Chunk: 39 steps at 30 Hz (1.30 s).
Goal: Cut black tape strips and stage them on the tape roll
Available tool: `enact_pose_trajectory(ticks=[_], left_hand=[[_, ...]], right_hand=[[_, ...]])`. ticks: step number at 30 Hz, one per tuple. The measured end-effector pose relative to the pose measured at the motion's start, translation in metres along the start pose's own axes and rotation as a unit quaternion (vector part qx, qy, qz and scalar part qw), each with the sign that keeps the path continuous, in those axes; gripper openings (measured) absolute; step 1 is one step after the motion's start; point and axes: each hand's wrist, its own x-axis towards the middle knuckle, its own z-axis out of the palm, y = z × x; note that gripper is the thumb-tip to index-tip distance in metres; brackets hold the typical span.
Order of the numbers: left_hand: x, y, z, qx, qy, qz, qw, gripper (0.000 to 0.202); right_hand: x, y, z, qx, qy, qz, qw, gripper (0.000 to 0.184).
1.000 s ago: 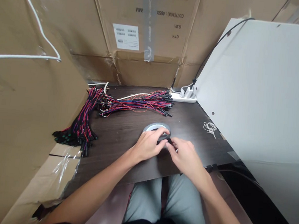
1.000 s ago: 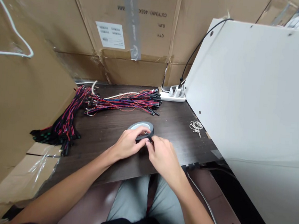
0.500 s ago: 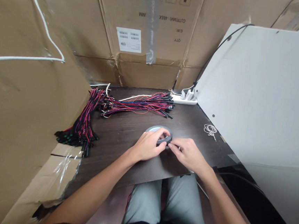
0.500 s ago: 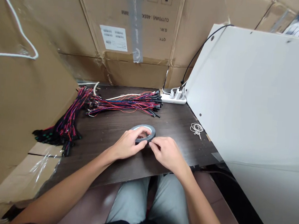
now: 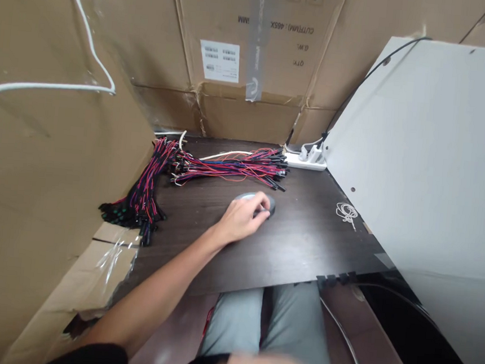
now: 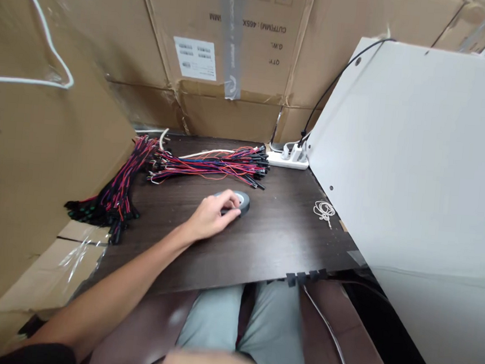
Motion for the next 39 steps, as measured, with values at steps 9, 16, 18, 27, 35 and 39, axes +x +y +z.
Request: enact_pose_trajectory(ticks=[9,16,18,27,35,39], left_hand=[[-0.001,-0.009,0.005,0.063,-0.080,0.032,0.994,0.017],[0.002,-0.009,0.007,0.060,-0.086,0.018,0.994,0.016],[0.002,-0.008,0.007,0.061,-0.090,0.011,0.994,0.016],[0.003,-0.007,0.006,0.059,-0.098,0.007,0.993,0.017],[0.003,-0.006,0.006,0.060,-0.095,0.007,0.994,0.016],[0.004,-0.006,0.006,0.055,-0.094,0.007,0.994,0.015]], right_hand=[[-0.083,-0.001,0.051,0.269,0.160,0.398,0.862,0.035],[-0.114,0.025,0.103,0.405,0.352,0.522,0.663,0.041],[-0.110,0.030,0.101,0.418,0.365,0.522,0.648,0.042],[-0.098,0.035,0.095,0.470,0.405,0.521,0.587,0.041],[-0.099,0.039,0.096,0.484,0.410,0.524,0.569,0.041],[-0.097,0.039,0.095,0.484,0.408,0.523,0.571,0.041]])
